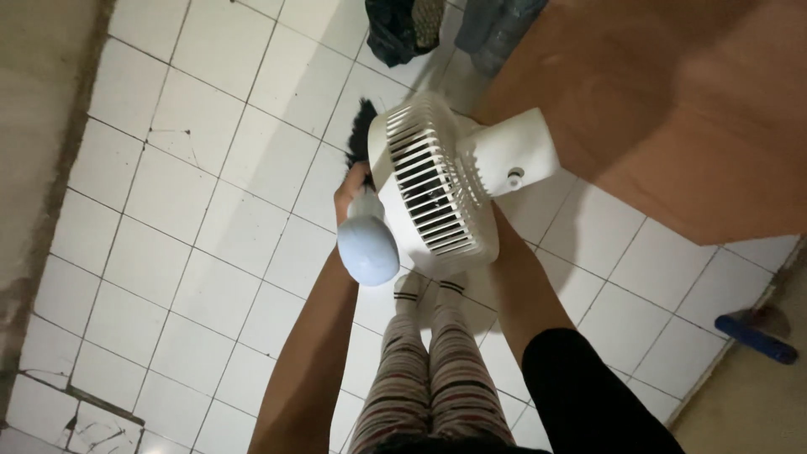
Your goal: The person is sweeping a tiled floor using a broom.
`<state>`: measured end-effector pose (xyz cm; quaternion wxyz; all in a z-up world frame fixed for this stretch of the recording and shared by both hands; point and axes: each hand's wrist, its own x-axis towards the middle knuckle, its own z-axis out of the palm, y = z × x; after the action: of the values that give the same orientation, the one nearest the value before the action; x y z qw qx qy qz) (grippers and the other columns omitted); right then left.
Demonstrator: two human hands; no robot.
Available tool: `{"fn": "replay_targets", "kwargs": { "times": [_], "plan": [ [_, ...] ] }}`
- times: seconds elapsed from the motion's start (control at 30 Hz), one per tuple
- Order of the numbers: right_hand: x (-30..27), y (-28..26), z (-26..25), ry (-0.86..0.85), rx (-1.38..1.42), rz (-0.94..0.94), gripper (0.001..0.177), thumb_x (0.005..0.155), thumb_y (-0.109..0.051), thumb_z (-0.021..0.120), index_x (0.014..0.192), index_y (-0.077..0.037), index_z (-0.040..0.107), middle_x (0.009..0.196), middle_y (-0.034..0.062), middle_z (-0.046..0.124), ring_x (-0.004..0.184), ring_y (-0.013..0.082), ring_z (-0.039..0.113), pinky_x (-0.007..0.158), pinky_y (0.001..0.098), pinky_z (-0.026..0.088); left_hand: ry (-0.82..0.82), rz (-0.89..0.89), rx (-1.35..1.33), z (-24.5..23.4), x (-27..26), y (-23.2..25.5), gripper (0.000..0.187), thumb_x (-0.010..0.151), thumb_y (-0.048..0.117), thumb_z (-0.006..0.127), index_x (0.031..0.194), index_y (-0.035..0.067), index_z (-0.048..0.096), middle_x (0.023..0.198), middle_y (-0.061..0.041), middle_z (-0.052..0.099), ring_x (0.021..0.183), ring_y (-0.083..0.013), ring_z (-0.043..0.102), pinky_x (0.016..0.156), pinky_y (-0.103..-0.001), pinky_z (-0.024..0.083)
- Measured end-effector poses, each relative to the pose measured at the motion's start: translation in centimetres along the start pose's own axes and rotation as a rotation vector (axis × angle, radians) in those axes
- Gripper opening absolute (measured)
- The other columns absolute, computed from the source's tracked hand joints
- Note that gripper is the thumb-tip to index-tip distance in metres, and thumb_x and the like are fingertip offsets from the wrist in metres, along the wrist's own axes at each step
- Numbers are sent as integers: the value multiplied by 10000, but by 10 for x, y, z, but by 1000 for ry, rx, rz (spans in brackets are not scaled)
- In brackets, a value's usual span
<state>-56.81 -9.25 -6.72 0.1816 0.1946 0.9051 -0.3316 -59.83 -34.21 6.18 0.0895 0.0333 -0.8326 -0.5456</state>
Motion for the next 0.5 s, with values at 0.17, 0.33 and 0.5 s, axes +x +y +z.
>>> {"fn": "replay_targets", "kwargs": {
  "times": [0.17, 0.33, 0.5],
  "plan": [
    [-52, 36, -42, 14, 45, 81, 269, 1062, -261, 571, 1248, -89, 659, 1232, 145, 695, 1161, 315, 658, 1009, 431, 522, -23, -57, 64, 9, -7, -35, 169, 951, 103, 685, 1109, 50, 657, 970, -119, 738, 881, -188, 694, 784, -311, 553],
    [-44, 51, -29, 15, 42, 88, 274, 1060, -265, 575, 1242, -78, 659, 1221, 148, 696, 1149, 310, 660, 999, 426, 521, -1, -88, 176, 6, -2, -47, 212, 922, 124, 711, 1115, 47, 669, 982, -138, 745, 898, -201, 686, 796, -323, 530],
    [-13, 46, 42, -33, 21, 126, 281, 1059, -270, 579, 1235, -67, 659, 1209, 150, 697, 1138, 304, 661, 989, 420, 519, -93, -187, -487, 1, -1, 9, 138, 1004, 13, 564, 1106, 30, 655, 971, -48, 675, 839, -113, 608, 745, -259, 533]
  ]
}}
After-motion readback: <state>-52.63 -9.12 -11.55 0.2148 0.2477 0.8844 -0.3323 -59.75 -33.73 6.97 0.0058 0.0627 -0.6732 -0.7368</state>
